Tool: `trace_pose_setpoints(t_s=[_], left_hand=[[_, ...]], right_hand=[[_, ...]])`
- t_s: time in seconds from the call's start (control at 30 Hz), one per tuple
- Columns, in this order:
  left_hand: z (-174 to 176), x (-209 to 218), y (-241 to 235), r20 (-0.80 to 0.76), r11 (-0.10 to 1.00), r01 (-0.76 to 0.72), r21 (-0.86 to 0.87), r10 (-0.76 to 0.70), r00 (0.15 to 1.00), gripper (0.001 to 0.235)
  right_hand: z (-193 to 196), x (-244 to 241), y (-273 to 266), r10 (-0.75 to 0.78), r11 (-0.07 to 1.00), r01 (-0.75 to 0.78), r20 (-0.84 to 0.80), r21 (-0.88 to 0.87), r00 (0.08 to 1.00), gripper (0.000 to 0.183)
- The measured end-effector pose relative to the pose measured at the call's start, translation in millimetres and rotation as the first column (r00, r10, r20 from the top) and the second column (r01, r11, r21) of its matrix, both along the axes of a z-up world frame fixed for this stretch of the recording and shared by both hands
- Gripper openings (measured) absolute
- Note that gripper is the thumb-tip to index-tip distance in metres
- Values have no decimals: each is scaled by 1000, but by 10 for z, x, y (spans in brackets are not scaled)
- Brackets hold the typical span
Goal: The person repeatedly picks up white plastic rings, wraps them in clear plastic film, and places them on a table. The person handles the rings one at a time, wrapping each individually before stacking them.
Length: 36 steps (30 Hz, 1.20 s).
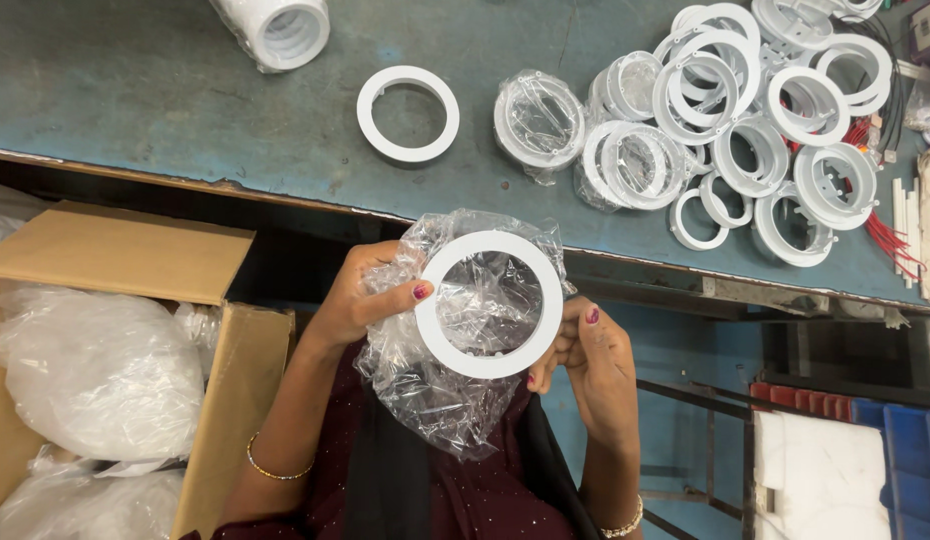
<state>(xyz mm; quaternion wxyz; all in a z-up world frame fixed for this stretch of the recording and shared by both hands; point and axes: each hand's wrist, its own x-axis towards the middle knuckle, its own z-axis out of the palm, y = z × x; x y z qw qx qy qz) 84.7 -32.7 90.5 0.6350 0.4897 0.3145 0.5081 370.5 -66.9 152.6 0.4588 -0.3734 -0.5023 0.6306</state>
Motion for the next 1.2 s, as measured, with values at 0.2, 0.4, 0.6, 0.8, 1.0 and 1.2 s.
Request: trace_pose_setpoints(t_s=[0.2,0.4,0.6,0.8,1.0,1.2], left_hand=[[23,-23,-5,-47,999,1,39,1,999,29],[73,-51,-26,17,996,85,32,-86,996,35],[87,-61,-23,-11,994,102,42,-102,995,34],[50,-62,-17,-27,994,105,-39,-106,994,29],[27,-70,3,-25,991,122,-61,-123,992,27],[-3,-70,21,3,986,159,-53,-159,987,27]], right_hand=[[-35,-1,-10,1,1000,-1,-4,-2,1000,45],[-63,18,-12,-23,999,21,59,27,998,35],[-53,23,-18,-62,998,61,88,9,994,25],[-47,24,-6,-56,998,57,79,-17,995,26],[-34,8,6,-42,999,45,98,-28,994,26],[-26,10,15,-5,999,11,133,-40,991,25]])
